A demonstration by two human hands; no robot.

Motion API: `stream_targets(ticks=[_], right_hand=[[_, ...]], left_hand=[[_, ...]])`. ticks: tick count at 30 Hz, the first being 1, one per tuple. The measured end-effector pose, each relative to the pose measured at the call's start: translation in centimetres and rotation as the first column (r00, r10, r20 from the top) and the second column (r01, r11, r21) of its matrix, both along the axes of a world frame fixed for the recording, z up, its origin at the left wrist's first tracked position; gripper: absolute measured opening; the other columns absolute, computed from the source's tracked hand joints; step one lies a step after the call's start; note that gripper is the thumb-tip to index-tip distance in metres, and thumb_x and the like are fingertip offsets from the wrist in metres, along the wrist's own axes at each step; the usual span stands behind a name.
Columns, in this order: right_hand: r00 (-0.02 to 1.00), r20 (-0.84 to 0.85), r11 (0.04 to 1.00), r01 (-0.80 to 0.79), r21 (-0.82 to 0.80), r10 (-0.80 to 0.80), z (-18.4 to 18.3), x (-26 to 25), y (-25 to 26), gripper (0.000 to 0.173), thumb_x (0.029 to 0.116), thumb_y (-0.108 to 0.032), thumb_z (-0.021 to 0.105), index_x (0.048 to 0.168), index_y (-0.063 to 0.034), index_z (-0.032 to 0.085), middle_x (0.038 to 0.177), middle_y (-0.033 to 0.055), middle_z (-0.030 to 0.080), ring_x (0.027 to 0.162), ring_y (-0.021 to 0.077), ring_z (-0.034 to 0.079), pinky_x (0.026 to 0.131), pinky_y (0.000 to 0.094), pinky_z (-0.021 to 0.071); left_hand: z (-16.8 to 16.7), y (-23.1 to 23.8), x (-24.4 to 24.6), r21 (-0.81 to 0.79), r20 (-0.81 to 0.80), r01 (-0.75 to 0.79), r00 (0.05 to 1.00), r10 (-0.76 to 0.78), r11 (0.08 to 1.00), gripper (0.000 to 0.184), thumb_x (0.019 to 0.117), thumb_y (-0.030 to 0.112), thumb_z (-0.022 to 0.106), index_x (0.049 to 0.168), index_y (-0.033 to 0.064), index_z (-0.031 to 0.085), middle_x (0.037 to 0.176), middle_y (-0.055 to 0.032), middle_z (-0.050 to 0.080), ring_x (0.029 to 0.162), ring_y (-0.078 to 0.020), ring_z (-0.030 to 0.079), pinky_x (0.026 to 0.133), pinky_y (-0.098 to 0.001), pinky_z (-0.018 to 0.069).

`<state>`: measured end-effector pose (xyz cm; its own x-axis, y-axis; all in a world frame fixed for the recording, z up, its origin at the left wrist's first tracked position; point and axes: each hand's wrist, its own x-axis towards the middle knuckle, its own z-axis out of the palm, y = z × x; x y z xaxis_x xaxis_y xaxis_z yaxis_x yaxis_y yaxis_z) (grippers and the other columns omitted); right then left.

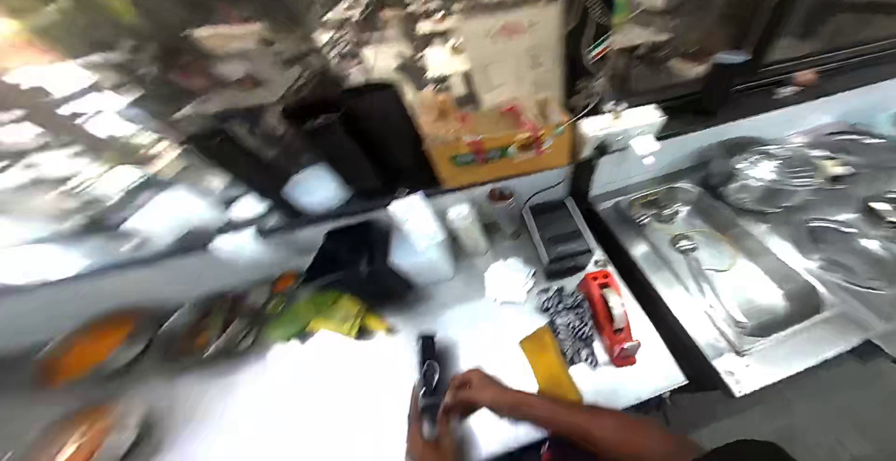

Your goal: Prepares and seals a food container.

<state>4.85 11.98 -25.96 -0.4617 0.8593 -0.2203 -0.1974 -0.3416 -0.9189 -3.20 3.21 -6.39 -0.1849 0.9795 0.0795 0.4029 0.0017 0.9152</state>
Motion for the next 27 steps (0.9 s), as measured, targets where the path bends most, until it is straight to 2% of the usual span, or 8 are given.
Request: stream_targets(ticks=[3,4,5,7,9,19,24,27], right_hand=[[0.999,-0.029,0.995,-0.033,-0.091,0.031,0.6,-0.1,0.4,0.02,0.1017,-0.016,0.06,0.109,0.0013,0.066,0.1,0.0093,0.072,0.086,0.0167,0.071,0.079,0.0367,0.0607],[0.998,-0.049,0.992,-0.039,-0.116,0.033,0.5,-0.2,0.3,0.02,0.1024,-0.017,0.059,0.108,0.0011,0.065,0.1,0.0094,0.072,0.087,0.0168,0.071,0.081,0.0365,0.0603],[0.996,-0.082,0.99,-0.033,-0.135,0.022,0.4,-0.2,0.3,0.019,0.1027,-0.017,0.058,0.106,0.001,0.065,0.099,0.01,0.072,0.087,0.0174,0.071,0.08,0.0366,0.0603],[0.989,-0.149,0.987,-0.025,-0.156,0.002,0.0,-0.2,0.5,0.019,0.1038,-0.016,0.057,0.103,0.0014,0.065,0.097,0.011,0.073,0.086,0.0186,0.072,0.082,0.0379,0.0608],[0.982,-0.187,0.986,-0.024,-0.166,-0.008,-0.3,-0.2,0.6,0.018,0.1039,-0.014,0.057,0.1,0.0021,0.065,0.096,0.0119,0.072,0.085,0.0194,0.072,0.083,0.0383,0.0608],[0.981,-0.178,0.986,-0.099,-0.133,0.074,1.6,0.6,1.2,0.015,0.1029,-0.013,0.06,0.101,0.0016,0.065,0.097,0.0126,0.072,0.084,0.0198,0.072,0.08,0.0373,0.0625],[0.98,-0.198,0.982,-0.048,-0.182,0.011,0.7,-0.2,0.7,0.017,0.1027,-0.014,0.06,0.096,0.0015,0.065,0.094,0.011,0.071,0.085,0.0186,0.071,0.083,0.0376,0.0604],[0.983,-0.184,0.977,-0.044,-0.209,0.005,0.6,0.0,0.9,0.019,0.1024,-0.015,0.061,0.096,0.0025,0.066,0.094,0.0126,0.072,0.084,0.0199,0.072,0.081,0.0376,0.0611]], left_hand=[[-4.7,1.9,-2.7,-0.153,-0.123,-0.051,0.992,0.033,0.987,0.041,0.0963,-0.003,0.058,0.132,-0.0224,0.052,0.134,-0.0364,0.058,0.125,-0.0382,0.06,0.112,-0.0421,0.0434],[-9.2,2.1,-4.2,-0.069,-0.219,-0.045,0.975,0.029,0.997,0.039,0.0988,0.003,0.06,0.131,-0.0192,0.056,0.129,-0.0322,0.063,0.116,-0.0361,0.066,0.105,-0.0429,0.0498],[-16.8,2.9,-5.7,0.328,-0.25,-0.081,0.953,0.169,0.941,0.037,0.094,0.009,0.066,0.118,-0.0192,0.064,0.11,-0.0315,0.07,0.088,-0.0345,0.073,0.081,-0.0428,0.061],[-21.1,3.6,-7.4,0.339,-0.25,-0.055,0.957,0.146,0.939,0.043,0.0969,0.013,0.066,0.135,-0.0056,0.06,0.125,-0.02,0.069,0.094,-0.0243,0.072,0.082,-0.0419,0.0601],[-22.0,4.2,-7.8,0.304,-0.228,-0.05,0.966,0.124,0.951,0.055,0.0959,0.01,0.067,0.149,0.0076,0.052,0.143,-0.01,0.062,0.12,-0.0201,0.067,0.101,-0.044,0.0562],[-20.9,4.3,-8.5,0.263,-0.16,-0.04,0.984,0.085,0.964,0.059,0.0944,0.013,0.072,0.15,0.0138,0.051,0.127,-0.007,0.07,0.109,-0.0157,0.071,0.096,-0.0409,0.0592],[-21.3,4.6,-8.9,0.284,-0.216,-0.022,0.973,0.086,0.959,0.066,0.0941,0.009,0.07,0.154,0.0168,0.046,0.138,-0.0068,0.065,0.117,-0.0184,0.068,0.101,-0.0442,0.0565],[-21.5,4.6,-9.2,0.329,-0.355,0.068,0.933,0.056,0.942,0.053,0.0963,0.011,0.068,0.147,0.0139,0.056,0.148,-0.0077,0.058,0.121,-0.0186,0.067,0.096,-0.041,0.0598]])
